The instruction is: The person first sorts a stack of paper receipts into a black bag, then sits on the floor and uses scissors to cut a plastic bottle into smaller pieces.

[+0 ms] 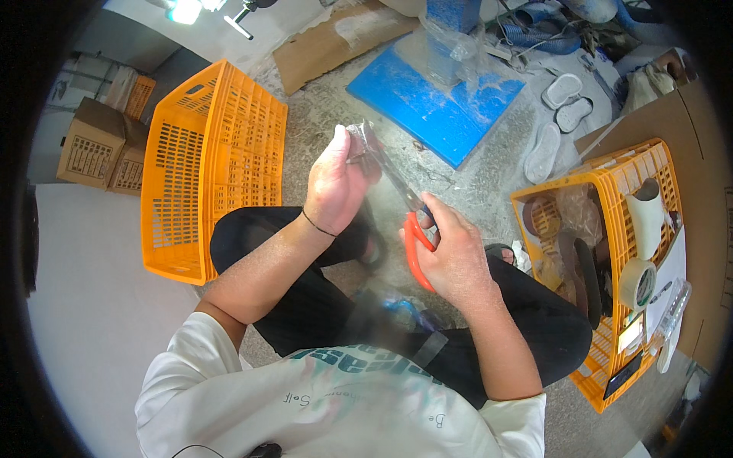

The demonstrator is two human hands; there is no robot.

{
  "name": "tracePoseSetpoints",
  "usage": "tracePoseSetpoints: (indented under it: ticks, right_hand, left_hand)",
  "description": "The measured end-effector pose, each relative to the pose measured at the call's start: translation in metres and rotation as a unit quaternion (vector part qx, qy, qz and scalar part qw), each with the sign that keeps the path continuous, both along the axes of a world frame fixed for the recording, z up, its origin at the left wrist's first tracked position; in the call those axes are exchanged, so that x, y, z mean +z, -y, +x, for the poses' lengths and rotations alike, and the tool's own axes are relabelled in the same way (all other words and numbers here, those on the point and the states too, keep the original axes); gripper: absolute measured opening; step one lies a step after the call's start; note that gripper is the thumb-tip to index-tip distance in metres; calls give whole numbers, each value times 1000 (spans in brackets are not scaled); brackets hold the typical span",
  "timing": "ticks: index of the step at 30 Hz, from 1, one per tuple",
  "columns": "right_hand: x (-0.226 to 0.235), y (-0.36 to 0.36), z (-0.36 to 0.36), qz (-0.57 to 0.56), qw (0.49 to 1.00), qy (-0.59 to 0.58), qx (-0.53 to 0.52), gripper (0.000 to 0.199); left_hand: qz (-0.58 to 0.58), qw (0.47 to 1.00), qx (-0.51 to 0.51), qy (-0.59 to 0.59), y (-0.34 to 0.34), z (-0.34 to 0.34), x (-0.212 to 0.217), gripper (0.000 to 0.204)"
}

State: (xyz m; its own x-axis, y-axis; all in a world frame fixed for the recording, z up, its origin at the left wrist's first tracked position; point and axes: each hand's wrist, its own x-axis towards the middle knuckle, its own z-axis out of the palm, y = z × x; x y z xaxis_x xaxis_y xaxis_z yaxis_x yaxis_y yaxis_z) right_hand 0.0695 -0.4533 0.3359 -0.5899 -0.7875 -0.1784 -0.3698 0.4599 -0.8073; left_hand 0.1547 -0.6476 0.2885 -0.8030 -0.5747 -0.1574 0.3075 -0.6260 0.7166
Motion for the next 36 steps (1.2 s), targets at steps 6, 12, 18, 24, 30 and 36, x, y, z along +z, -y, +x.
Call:
tracePoseSetpoints:
  ticks: [6, 12, 18, 24, 30, 36]
  right_hand:
    - [-9, 0, 0, 15, 995, -87, 44, 54]
    - [-12, -3, 3, 78, 984, -134, 81, 55]
    - [-19, -4, 4, 51, 988, -121, 82, 53]
    - [-16, -1, 5, -16, 996, -75, 49, 55]
    - [-11, 5, 9, -10, 997, -77, 25, 61]
    - [-9, 8, 9, -18, 998, -49, 28, 64]
  left_hand:
    - [-23, 999, 23, -12, -6, 2, -1, 35]
    - [-46, 999, 30, 3, -9, 1, 1, 29]
    - [-43, 996, 63, 43, -13, -1, 2, 29]
    - [-101, 993, 42, 31, -8, -1, 2, 34]
    - [-102, 990, 68, 64, -10, 2, 5, 41]
    - [-84, 994, 67, 28, -12, 0, 6, 44]
